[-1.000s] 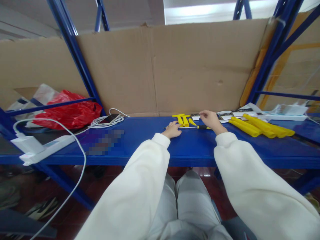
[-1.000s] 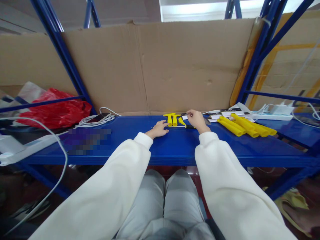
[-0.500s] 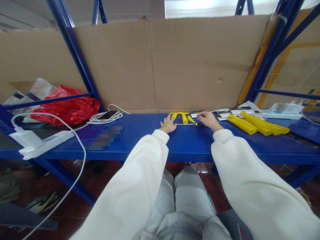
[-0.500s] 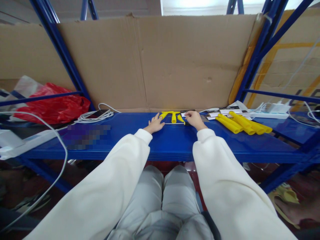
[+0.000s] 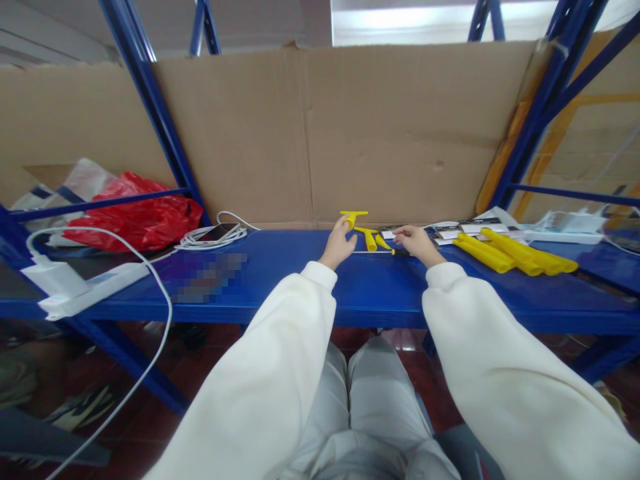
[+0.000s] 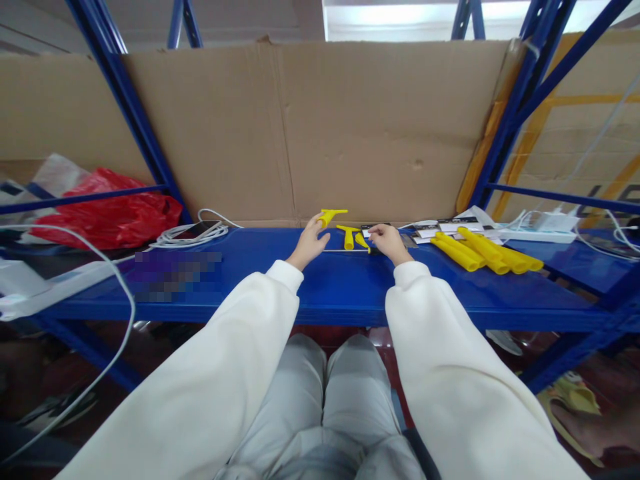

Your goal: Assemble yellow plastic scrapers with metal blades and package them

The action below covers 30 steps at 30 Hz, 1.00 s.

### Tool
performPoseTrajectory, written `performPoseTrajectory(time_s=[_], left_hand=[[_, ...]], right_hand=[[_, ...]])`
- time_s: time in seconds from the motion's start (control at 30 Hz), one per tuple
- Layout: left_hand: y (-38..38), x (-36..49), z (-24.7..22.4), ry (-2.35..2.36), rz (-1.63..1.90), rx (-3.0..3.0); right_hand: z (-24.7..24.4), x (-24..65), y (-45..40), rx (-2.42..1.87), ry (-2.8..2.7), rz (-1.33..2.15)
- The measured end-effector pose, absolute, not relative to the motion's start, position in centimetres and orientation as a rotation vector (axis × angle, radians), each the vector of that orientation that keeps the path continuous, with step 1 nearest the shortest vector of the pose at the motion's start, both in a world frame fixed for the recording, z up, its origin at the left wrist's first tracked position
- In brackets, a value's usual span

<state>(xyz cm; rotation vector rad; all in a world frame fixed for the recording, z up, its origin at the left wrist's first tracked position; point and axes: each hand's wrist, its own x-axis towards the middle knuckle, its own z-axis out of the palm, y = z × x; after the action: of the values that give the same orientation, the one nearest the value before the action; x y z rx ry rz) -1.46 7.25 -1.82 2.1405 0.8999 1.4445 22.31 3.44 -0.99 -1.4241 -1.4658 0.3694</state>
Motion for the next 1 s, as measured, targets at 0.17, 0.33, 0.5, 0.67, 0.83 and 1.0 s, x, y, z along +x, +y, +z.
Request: performPoseTrajectory(time_s=[0.17,0.33,0.5,0.67,0.83,1.0], left_hand=[[5.5,-0.5,-1.0,0.528,1.381,1.961],[3.4,-0.8,0.0,0.528,1.308,1.880],[3.6,-0.8,-0.2,0.551,1.284,1.791],[4.9,-0.5,-0.9,0.859,1.450,1.771],[4.7,-0.7,-1.1,1.122,1.498,1.868],[4.2,-1.1,-1.2,1.247,1.277,2.249]], right_hand=[[-0.4,21.4,3.1,-1.227,-1.228,0.649],[0.4,21.3,2.9,-1.019,-0.892,0.896],[0.6,21.7,2.7,-0.942,-0.743,0.917],[0.9,20.9,1.7,-0.975,-0.718,0.876],[1.0,20.4,1.3,-1.058,-0.794,0.848],[0.9,20.2,1.3,-1.173,-0.857,0.784]])
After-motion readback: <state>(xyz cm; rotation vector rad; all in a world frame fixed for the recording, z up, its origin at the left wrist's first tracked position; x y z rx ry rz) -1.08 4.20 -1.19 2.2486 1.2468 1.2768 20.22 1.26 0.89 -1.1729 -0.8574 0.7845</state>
